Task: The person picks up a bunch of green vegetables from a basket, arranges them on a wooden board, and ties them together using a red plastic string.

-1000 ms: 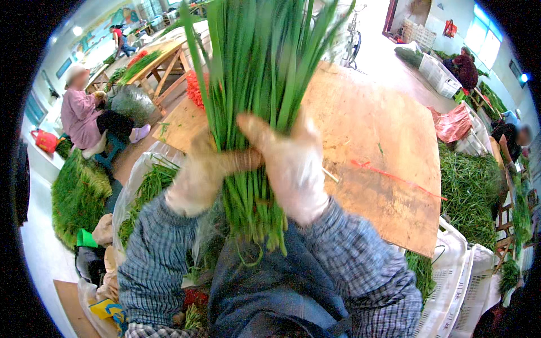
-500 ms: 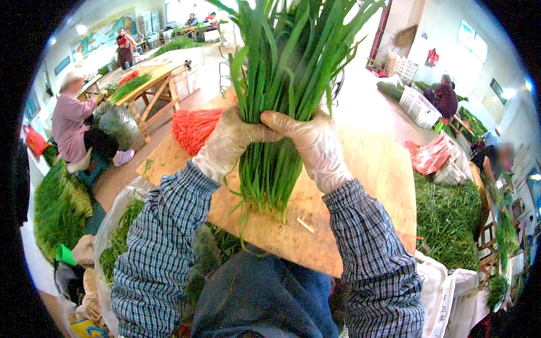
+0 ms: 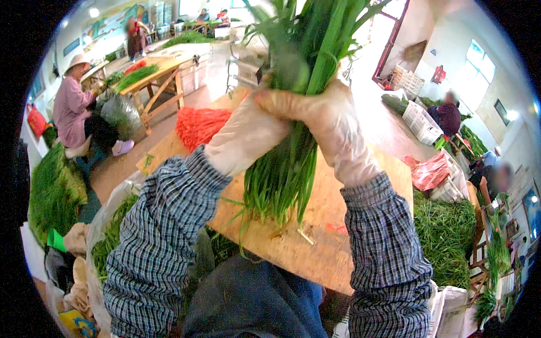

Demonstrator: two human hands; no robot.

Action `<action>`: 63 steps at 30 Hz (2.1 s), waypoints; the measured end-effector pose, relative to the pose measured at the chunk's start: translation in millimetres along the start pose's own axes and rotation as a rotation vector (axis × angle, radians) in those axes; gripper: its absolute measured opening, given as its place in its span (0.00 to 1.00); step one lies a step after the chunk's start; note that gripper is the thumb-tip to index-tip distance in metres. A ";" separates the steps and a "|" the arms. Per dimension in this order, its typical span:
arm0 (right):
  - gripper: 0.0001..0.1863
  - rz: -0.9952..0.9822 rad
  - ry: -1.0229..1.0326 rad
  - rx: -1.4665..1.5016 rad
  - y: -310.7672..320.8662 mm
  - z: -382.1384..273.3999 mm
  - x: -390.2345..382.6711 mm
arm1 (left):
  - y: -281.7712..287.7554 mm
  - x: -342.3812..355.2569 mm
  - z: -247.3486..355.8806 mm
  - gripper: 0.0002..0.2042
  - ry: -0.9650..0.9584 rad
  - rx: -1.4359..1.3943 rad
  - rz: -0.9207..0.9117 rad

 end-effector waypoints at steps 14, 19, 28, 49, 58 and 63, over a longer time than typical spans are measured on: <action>0.11 0.596 -0.107 -0.158 72.0 -1.2 32.9 | 131.7 -148.4 31.0 0.18 0.064 0.395 0.533; 0.06 0.426 0.264 -1.086 46.2 13.3 40.4 | 79.4 -208.8 -2.1 0.09 0.061 0.321 0.372; 0.09 0.663 -0.174 -0.255 49.0 42.9 13.7 | -8.3 -220.9 -85.2 0.10 0.642 0.294 0.088; 0.09 0.632 -0.134 0.064 136.8 9.3 -11.5 | 31.9 -188.1 -22.7 0.22 0.346 0.770 0.437; 0.09 0.580 -0.082 0.071 108.6 -8.3 -21.6 | 43.8 -190.5 -41.8 0.20 0.485 -0.080 0.625; 0.09 0.641 -0.101 0.191 101.4 -8.3 -21.8 | 61.4 -191.1 -33.0 0.17 0.283 0.007 0.750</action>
Point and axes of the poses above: each hand's wrist, its own x-axis towards the middle knuckle, its own y-axis out of the back of the hand, z = x × y, the point moved 9 cm from there along x, towards the middle knuckle
